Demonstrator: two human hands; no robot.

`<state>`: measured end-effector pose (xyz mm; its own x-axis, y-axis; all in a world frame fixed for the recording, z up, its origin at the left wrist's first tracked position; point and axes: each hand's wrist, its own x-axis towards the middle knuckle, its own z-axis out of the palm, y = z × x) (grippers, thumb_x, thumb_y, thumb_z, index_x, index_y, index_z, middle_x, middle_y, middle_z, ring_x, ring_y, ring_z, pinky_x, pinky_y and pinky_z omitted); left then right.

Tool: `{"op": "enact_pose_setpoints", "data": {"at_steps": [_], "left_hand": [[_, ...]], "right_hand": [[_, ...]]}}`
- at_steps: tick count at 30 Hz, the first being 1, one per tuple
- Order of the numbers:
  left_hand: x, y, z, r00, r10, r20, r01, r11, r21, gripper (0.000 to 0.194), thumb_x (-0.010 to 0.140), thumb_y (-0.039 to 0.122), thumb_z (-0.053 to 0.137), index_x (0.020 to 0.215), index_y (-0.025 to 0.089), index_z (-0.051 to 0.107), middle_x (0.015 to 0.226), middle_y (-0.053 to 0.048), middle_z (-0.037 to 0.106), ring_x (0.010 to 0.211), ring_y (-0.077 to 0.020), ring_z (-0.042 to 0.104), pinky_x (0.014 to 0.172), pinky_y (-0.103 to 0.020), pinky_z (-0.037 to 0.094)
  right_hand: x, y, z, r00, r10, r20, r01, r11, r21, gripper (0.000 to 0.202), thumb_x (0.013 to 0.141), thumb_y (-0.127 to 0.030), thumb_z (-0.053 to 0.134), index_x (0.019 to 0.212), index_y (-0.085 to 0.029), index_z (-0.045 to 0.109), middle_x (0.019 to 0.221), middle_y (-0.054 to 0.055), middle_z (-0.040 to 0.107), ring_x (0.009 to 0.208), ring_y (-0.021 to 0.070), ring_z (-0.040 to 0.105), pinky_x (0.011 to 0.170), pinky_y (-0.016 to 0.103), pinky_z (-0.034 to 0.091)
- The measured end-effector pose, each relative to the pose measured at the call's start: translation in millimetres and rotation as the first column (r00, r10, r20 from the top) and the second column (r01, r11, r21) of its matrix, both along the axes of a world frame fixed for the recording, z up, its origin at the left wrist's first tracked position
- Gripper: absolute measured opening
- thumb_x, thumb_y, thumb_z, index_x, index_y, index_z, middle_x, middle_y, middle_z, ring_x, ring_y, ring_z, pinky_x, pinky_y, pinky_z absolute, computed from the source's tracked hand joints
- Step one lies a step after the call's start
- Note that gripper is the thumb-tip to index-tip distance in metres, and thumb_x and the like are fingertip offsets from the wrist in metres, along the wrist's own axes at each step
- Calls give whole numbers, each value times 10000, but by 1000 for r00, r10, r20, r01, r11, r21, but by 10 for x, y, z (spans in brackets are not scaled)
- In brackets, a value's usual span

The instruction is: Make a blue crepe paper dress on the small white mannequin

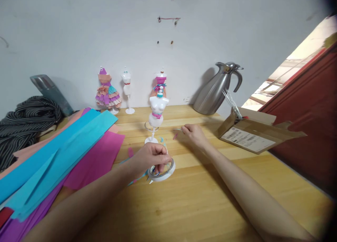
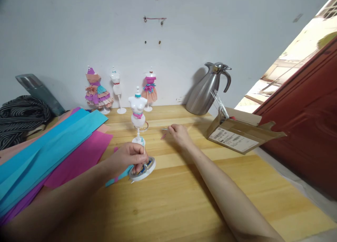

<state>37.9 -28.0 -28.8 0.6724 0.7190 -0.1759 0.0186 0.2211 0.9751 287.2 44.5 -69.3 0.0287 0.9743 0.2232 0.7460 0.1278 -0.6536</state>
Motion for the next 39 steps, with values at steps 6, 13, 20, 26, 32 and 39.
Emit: {"op": "enact_pose_setpoints", "data": {"at_steps": [6,13,20,26,32,39], "left_hand": [[-22,6,-132,999,-44,-15,44,999,-4,386,709,478,717,649,130,562,479,20,556,374,-35,415,409,-181,322],[-14,6,-167,998,-55,-44,55,998,10,375,732,464,704,634,137,547,492,18,553,390,-38,419,418,-184,320],[-4,11,-173,998,-45,-46,46,999,17,368,717,465,704,650,136,553,496,20,555,391,-37,426,420,-182,338],[-5,22,-123,998,46,-52,-39,991,130,345,708,455,684,663,137,559,455,39,507,395,-42,419,432,-184,335],[-9,33,-24,994,105,-19,-101,981,167,343,699,453,675,647,140,548,441,39,493,402,-50,419,442,-191,338],[-68,88,7,989,135,55,-142,978,154,351,721,463,677,673,131,572,453,41,512,399,-45,418,425,-176,330]], "right_hand": [[-6,7,-27,996,3,86,-3,1000,-1,387,808,-468,444,525,-206,411,471,-32,337,505,120,334,516,272,212],[-61,-86,141,989,123,77,-118,991,-62,242,671,-391,625,774,-174,596,697,17,628,562,126,474,553,248,339],[-148,-310,412,957,289,26,-281,945,-168,348,808,-449,489,697,-154,637,617,20,586,549,129,481,528,248,366],[-471,-574,462,730,664,-163,-661,625,-415,171,822,-274,536,806,-139,639,653,-19,525,567,98,471,522,212,419],[-492,-615,502,665,732,-148,-741,623,-249,267,701,-23,499,885,-148,647,869,25,539,651,91,501,557,195,430],[-556,-631,475,614,786,-78,-787,600,-142,113,859,-225,570,867,-138,641,821,36,577,709,121,522,638,232,427]]}}
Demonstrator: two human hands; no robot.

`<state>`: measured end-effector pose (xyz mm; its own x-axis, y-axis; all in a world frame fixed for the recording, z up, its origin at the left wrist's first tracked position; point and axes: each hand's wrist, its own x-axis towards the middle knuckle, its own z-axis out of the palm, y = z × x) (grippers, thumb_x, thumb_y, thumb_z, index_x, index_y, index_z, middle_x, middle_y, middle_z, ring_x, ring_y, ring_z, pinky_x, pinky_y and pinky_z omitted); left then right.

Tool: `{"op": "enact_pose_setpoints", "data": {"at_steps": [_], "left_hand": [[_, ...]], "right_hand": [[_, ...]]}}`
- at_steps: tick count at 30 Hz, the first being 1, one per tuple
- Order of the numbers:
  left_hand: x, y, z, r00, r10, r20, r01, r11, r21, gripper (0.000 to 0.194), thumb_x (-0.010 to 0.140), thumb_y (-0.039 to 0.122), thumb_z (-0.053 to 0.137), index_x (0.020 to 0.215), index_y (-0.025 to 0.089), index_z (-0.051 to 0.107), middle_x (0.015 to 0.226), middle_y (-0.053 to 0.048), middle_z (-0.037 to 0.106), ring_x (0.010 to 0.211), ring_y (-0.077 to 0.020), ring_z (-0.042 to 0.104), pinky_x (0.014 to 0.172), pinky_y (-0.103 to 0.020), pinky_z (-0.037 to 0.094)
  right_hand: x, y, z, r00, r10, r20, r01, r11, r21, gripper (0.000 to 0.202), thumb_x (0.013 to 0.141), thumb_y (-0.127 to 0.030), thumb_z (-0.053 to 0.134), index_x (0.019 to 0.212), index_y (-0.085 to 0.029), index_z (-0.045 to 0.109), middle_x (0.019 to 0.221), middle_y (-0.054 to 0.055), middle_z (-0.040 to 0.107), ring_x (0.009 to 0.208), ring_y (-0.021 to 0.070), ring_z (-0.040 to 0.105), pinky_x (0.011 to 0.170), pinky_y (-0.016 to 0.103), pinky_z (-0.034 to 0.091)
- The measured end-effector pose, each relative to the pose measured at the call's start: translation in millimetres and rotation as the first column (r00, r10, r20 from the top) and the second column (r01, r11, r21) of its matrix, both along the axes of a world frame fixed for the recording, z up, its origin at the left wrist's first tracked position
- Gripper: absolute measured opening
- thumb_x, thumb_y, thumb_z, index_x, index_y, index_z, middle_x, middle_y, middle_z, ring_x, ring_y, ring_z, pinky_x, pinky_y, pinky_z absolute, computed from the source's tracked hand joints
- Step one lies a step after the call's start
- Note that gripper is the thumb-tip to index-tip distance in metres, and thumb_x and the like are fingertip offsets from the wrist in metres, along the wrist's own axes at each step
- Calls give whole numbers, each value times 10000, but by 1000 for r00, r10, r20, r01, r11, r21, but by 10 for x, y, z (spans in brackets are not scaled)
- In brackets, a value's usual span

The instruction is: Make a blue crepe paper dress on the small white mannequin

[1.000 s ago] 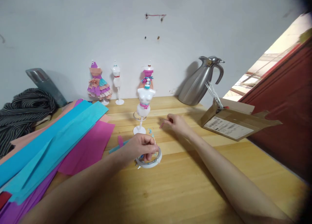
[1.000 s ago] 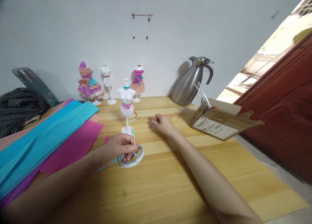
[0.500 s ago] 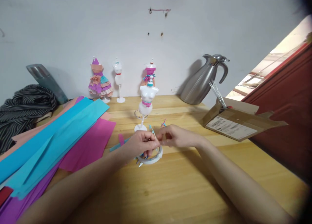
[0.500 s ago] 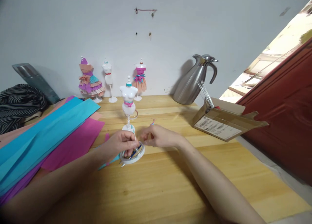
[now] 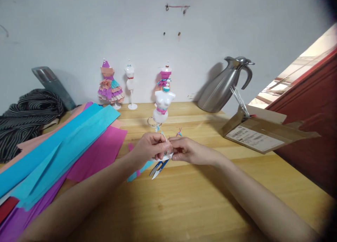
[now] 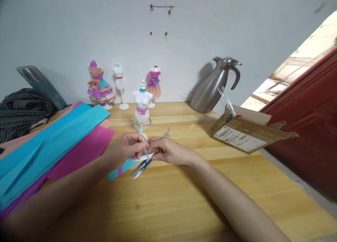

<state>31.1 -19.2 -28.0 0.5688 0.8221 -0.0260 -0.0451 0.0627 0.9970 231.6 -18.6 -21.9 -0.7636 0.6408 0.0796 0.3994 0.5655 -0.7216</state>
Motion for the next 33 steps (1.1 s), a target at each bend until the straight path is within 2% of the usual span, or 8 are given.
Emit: {"op": "enact_pose_setpoints", "data": {"at_steps": [4,6,9,12,19,24,29,33], "left_hand": [[-75,55,27,994,73,86,-79,995,62,315,751,417,686,654,135,585,467,36,521,419,-54,441,430,-178,343],[-120,92,45,985,57,162,-74,992,104,285,754,387,702,655,134,618,515,25,543,442,-57,458,432,-182,349],[-184,143,89,976,-14,216,-25,984,179,228,732,354,740,693,133,697,647,-7,598,472,-52,460,426,-190,344],[-224,175,125,976,-37,216,-23,963,267,169,711,326,766,714,158,756,769,-33,621,522,-51,460,449,-197,353],[-205,176,101,961,-59,270,-79,878,472,91,710,257,774,798,251,795,724,-30,603,672,-111,543,604,-240,426],[-196,156,78,970,13,242,-134,860,492,113,706,282,781,816,258,795,734,-37,617,675,-122,564,605,-246,443],[-187,160,26,965,46,259,-171,858,485,110,711,272,777,820,278,793,803,-44,641,760,-139,597,679,-257,490],[-148,150,5,955,65,289,-172,915,365,88,708,276,769,792,256,789,978,-68,689,820,-164,632,675,-273,522]], "right_hand": [[83,-7,55,996,-85,40,86,996,-22,221,884,-355,552,802,-151,571,643,-27,491,570,98,411,537,219,336],[138,-17,134,992,-124,33,125,992,-28,288,892,-425,532,804,-153,562,636,-30,474,563,99,386,529,224,318],[203,-25,245,989,-151,4,151,987,-55,364,899,-496,500,797,-152,557,663,-15,483,588,108,399,551,235,330],[250,-6,282,986,-159,-48,154,984,-94,398,889,-535,507,803,-150,556,690,-3,495,613,115,421,568,244,341],[288,56,236,943,-210,-259,156,964,-214,413,851,-562,569,840,-149,570,722,21,545,662,137,491,609,265,395],[275,67,218,889,-282,-360,213,952,-220,383,826,-528,624,820,-147,585,720,25,570,669,139,512,630,268,411],[266,83,172,857,-305,-415,221,946,-238,370,811,-517,648,806,-153,580,692,17,574,597,114,462,551,243,357],[267,100,115,828,-320,-460,194,934,-301,362,792,-508,674,811,-160,576,687,11,578,565,102,456,523,234,355]]}}
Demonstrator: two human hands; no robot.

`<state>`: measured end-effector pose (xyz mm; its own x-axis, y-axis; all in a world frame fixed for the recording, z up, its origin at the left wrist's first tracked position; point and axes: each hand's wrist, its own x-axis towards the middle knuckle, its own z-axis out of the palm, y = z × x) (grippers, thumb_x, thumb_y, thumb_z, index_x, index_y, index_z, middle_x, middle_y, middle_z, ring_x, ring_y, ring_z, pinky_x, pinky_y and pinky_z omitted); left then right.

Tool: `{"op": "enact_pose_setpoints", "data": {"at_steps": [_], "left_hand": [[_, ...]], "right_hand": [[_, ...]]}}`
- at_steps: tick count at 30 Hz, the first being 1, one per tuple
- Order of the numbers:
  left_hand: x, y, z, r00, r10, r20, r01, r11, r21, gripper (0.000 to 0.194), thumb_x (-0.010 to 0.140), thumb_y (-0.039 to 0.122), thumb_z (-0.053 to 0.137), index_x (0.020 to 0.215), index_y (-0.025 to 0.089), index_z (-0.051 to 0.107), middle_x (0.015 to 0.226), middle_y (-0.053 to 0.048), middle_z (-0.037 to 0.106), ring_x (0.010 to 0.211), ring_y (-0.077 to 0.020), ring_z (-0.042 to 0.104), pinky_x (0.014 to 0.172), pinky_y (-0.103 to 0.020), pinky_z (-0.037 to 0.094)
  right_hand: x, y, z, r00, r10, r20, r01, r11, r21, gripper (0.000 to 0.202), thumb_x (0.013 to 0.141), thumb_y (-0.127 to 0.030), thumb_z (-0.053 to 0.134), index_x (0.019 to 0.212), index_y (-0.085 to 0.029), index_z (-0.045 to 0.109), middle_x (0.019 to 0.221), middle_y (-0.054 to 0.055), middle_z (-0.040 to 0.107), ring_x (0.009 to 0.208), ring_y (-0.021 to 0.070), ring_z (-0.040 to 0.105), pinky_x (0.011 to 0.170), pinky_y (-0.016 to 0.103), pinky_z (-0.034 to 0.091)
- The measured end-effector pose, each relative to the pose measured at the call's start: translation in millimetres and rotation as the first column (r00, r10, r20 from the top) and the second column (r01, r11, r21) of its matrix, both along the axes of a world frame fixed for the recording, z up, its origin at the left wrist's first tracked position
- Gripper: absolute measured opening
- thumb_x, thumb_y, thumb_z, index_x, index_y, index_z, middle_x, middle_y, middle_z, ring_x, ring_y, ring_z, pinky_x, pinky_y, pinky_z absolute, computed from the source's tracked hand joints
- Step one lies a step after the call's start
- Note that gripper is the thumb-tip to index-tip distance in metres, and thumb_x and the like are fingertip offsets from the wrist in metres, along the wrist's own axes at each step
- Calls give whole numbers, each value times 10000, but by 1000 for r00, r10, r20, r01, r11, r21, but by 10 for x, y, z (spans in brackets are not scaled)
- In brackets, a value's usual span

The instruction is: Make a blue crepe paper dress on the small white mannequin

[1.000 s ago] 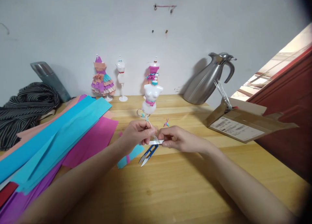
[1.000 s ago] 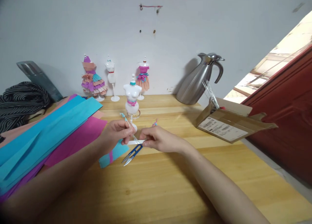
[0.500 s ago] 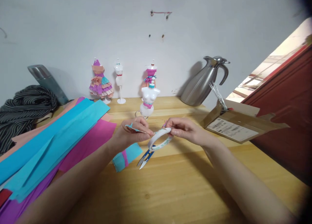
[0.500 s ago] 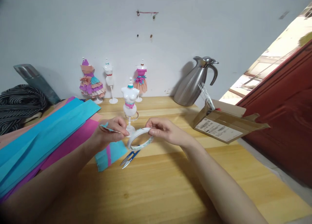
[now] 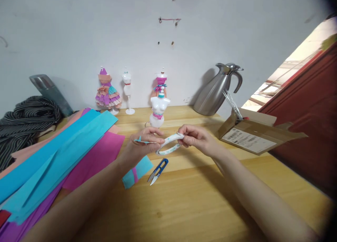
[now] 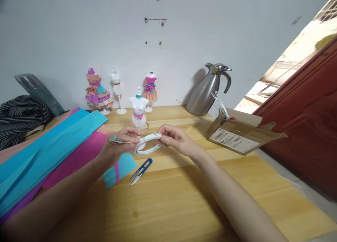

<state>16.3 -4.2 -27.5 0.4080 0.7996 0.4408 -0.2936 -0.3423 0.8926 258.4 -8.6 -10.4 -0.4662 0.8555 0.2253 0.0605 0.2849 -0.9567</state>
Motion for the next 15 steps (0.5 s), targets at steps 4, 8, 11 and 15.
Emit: {"op": "enact_pose_setpoints", "data": {"at_steps": [4,8,11,15], "left_hand": [[51,-35,9,999,41,25,-37,989,-144,136,652,296,795,747,201,780,826,-67,750,788,-205,676,694,-314,539],[63,-80,-7,999,-27,-30,18,967,-255,220,659,359,784,765,167,772,689,-68,743,628,-185,660,573,-288,507],[57,-111,-26,995,-84,-55,71,976,-208,222,667,365,786,757,162,771,688,-79,740,629,-178,646,549,-270,476],[62,-138,-19,994,-95,-52,84,979,-187,205,670,355,791,747,166,771,666,-78,732,634,-176,626,540,-268,463]], "right_hand": [[-5,35,-106,997,16,-73,-21,998,-63,325,785,-458,704,820,-160,579,715,14,604,567,93,501,536,224,390],[10,89,-192,995,66,-72,-73,993,-97,310,796,-441,700,846,-149,608,708,23,634,597,99,555,578,222,444],[89,122,-175,982,182,-45,-186,975,-123,407,781,-434,714,1060,-152,622,906,81,679,635,110,595,585,235,479],[171,84,-45,986,148,-75,-149,989,-13,546,785,-470,685,1249,-207,569,1140,123,608,510,51,475,414,196,343]]}}
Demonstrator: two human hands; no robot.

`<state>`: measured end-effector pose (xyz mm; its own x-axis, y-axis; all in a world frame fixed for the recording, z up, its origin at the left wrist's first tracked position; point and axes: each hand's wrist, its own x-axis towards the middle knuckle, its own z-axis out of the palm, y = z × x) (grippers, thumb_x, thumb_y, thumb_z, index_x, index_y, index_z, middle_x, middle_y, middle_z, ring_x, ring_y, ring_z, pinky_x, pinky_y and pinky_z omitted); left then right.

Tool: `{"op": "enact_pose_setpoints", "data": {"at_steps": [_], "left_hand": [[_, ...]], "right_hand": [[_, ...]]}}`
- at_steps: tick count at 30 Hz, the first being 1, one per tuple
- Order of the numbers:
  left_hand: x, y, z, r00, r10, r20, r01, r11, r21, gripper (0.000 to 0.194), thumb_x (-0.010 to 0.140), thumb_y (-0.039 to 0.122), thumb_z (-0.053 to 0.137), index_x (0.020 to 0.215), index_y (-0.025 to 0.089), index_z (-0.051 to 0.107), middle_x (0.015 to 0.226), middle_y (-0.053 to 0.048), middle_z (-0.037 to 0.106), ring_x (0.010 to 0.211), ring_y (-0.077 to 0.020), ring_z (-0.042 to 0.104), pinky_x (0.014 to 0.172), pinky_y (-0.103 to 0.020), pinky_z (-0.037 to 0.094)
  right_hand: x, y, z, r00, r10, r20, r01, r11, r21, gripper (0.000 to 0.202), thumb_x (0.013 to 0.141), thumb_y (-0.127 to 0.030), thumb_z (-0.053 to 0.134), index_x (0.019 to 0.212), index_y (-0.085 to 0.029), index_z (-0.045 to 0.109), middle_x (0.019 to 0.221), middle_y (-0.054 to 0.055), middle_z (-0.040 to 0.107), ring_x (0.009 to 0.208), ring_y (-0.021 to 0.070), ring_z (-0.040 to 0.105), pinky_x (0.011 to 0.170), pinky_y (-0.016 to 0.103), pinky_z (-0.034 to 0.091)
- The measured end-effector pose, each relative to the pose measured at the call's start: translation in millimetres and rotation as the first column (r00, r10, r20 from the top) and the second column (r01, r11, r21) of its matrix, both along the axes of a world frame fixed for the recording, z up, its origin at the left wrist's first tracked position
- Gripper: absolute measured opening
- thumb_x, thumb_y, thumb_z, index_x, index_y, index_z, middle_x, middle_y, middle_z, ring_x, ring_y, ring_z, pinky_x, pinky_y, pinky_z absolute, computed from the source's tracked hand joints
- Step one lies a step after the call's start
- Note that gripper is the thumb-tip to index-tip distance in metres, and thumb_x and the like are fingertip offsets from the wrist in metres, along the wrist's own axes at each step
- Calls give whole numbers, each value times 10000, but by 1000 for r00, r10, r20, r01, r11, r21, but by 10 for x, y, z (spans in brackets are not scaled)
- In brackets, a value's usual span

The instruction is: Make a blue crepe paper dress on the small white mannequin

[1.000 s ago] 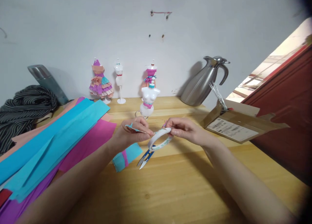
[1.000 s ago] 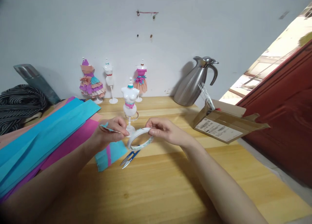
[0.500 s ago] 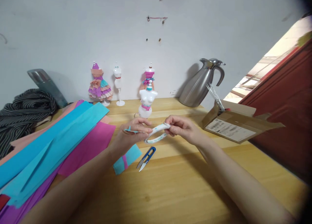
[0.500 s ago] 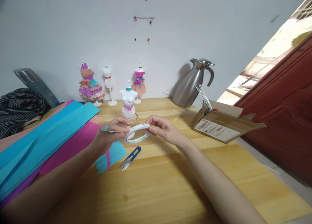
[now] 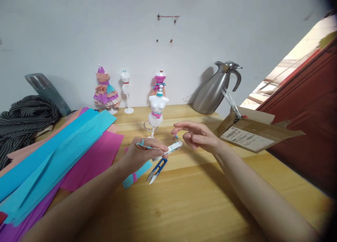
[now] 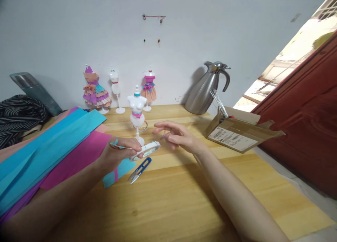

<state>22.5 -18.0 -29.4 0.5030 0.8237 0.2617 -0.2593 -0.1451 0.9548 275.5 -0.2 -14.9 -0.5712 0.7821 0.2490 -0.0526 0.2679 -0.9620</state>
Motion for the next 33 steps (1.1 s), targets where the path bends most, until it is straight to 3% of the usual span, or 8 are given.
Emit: {"op": "enact_pose_setpoints", "data": {"at_steps": [3,7,11,14,16,21,27,33], "left_hand": [[3,-2,12,1000,0,-8,0,1000,7,173,675,332,791,738,172,772,651,-71,727,622,-162,607,540,-261,452],[2,-6,34,1000,-2,-20,3,999,41,141,683,304,787,732,172,775,647,-65,722,585,-143,588,520,-247,441],[5,-29,71,998,-30,-53,34,996,84,124,702,296,775,717,174,773,650,-60,717,594,-148,607,524,-248,454],[-6,-28,81,996,-57,-74,68,984,166,105,727,285,761,725,180,773,682,-61,720,648,-161,632,605,-276,489],[-20,-15,78,996,-63,-60,73,981,178,99,749,279,745,746,185,773,689,-58,721,628,-150,627,603,-274,489],[-38,17,73,995,-90,-44,97,976,194,95,751,274,742,740,185,771,693,-62,723,645,-156,636,614,-279,497],[-29,12,73,992,-54,-117,76,979,190,160,735,318,749,710,161,764,666,-69,711,609,-148,622,577,-264,483],[-38,5,61,986,-73,-152,104,974,203,177,743,332,742,759,159,774,682,-77,712,642,-164,630,628,-292,500]], "right_hand": [[-79,-102,130,989,-140,51,129,976,174,382,763,-395,730,1072,-176,678,856,41,585,577,77,438,499,217,358],[-262,-214,221,975,-153,161,113,966,234,192,775,-337,725,827,-152,719,713,5,513,609,100,462,553,242,369],[-335,-233,165,992,-97,78,91,993,72,235,745,-366,741,702,-139,699,676,9,529,566,96,466,516,238,345],[-338,-243,115,988,-152,33,155,983,-97,278,737,-380,740,646,-140,634,611,-20,495,485,70,411,466,225,290],[-330,-256,112,982,-183,48,187,976,-112,309,761,-396,717,638,-145,587,597,-29,478,472,66,409,466,223,287],[-295,-281,170,988,-135,69,136,991,-6,364,820,-493,633,898,-138,655,668,-6,511,506,93,463,496,251,342],[-375,-374,249,937,-221,272,173,967,189,328,811,-412,645,629,-159,544,624,-14,464,563,100,407,524,248,322],[-426,-386,181,949,-192,250,225,968,-109,398,839,-549,553,703,-188,457,485,-50,473,434,85,395,465,230,298]]}}
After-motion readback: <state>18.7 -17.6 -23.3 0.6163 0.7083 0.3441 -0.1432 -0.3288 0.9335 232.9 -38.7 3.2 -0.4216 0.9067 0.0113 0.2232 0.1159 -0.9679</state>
